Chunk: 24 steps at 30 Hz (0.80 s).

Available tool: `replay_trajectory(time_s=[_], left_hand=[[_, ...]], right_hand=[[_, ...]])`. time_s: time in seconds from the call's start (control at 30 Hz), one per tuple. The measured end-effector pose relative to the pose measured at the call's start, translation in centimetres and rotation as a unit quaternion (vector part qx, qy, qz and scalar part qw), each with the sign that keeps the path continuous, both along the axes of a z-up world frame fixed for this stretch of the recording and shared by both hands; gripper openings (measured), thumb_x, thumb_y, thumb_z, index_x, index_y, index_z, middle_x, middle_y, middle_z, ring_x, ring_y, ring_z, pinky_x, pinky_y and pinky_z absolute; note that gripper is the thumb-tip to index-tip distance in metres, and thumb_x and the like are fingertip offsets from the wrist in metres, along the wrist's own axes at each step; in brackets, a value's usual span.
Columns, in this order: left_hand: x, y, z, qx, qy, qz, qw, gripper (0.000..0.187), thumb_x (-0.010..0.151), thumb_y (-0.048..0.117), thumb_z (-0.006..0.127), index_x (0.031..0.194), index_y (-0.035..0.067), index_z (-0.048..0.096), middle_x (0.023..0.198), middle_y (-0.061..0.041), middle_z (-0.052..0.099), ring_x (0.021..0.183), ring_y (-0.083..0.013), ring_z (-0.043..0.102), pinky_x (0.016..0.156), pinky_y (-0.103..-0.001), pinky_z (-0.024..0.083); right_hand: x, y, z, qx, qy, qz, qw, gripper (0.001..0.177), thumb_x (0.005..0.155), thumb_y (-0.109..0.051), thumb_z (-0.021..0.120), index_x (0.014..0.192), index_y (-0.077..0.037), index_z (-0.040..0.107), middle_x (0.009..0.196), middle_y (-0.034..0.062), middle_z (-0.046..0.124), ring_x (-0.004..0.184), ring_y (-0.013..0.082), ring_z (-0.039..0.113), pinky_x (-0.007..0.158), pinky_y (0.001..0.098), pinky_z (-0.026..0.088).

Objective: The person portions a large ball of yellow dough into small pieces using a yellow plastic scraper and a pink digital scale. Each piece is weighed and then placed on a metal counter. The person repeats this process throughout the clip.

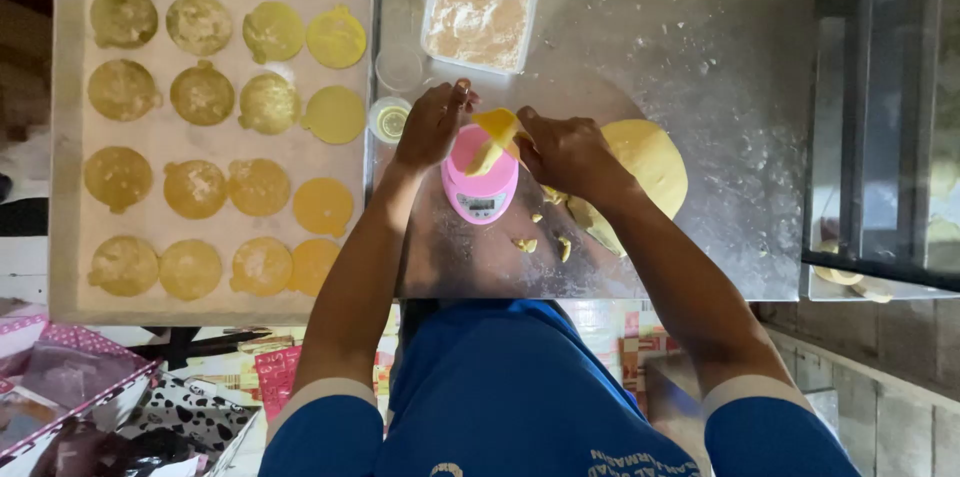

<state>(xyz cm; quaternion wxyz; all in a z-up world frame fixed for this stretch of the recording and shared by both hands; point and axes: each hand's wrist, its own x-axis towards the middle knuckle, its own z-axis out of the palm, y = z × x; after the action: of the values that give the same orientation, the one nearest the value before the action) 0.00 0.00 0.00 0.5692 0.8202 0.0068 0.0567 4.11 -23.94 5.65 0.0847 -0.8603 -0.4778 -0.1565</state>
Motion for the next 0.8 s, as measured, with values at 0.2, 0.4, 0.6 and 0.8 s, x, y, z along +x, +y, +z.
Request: replay_trajectory(time_s=[0.2, 0.4, 0.6, 0.8], left_hand=[[-0.2, -1.2, 2.7, -0.036, 0.073, -0.066, 0.994, 0.077, 0.112, 0.062, 0.027, 0.106, 0.003, 0.076, 0.101, -0.024, 0.073, 0.108, -0.0445, 0.064, 0.102, -0.053, 0.046], [-0.2, 0.4, 5.7, -0.085, 0.177, -0.157, 0.968, 0.063, 0.106, 0.048, 0.033, 0.094, 0.012, 0.082, 0.159, -0.024, 0.041, 0.144, -0.0431, 0.045, 0.117, -0.050, 0.035], [-1.3, 0.3, 7.2, -0.173, 0.225, -0.136, 0.949, 0.066, 0.105, 0.060, 0.047, 0.114, 0.002, 0.077, 0.108, -0.013, 0.074, 0.106, -0.0253, 0.064, 0.104, -0.039, 0.047], [1.1, -0.4, -1.2, 0.079, 0.036, -0.243, 0.966, 0.031, 0.087, 0.028, 0.081, 0.111, 0.008, 0.077, 0.093, -0.014, 0.070, 0.087, -0.0302, 0.070, 0.078, -0.045, 0.056]], right_hand=[[-1.8, 1.9, 3.3, -0.143, 0.181, -0.027, 0.973, 0.033, 0.097, -0.025, 0.053, 0.126, -0.010, 0.059, 0.073, 0.0157, 0.073, 0.067, 0.0439, 0.074, 0.058, 0.0603, 0.057], [-1.4, 4.8, 4.4, -0.205, 0.257, -0.013, 0.944, 0.035, 0.100, -0.018, 0.049, 0.131, -0.011, 0.063, 0.081, 0.0082, 0.074, 0.063, 0.0306, 0.074, 0.059, 0.0478, 0.059], [-1.4, 3.0, -3.2, -0.220, 0.044, 0.092, 0.970, 0.040, 0.094, -0.008, 0.060, 0.133, -0.018, 0.061, 0.106, 0.0049, 0.072, 0.088, 0.0267, 0.073, 0.063, 0.0405, 0.058], [-2.3, -2.2, -2.6, 0.004, -0.086, 0.182, 0.980, 0.028, 0.084, -0.013, 0.067, 0.111, -0.018, 0.064, 0.094, 0.0051, 0.059, 0.085, 0.0267, 0.060, 0.069, 0.0389, 0.050]])
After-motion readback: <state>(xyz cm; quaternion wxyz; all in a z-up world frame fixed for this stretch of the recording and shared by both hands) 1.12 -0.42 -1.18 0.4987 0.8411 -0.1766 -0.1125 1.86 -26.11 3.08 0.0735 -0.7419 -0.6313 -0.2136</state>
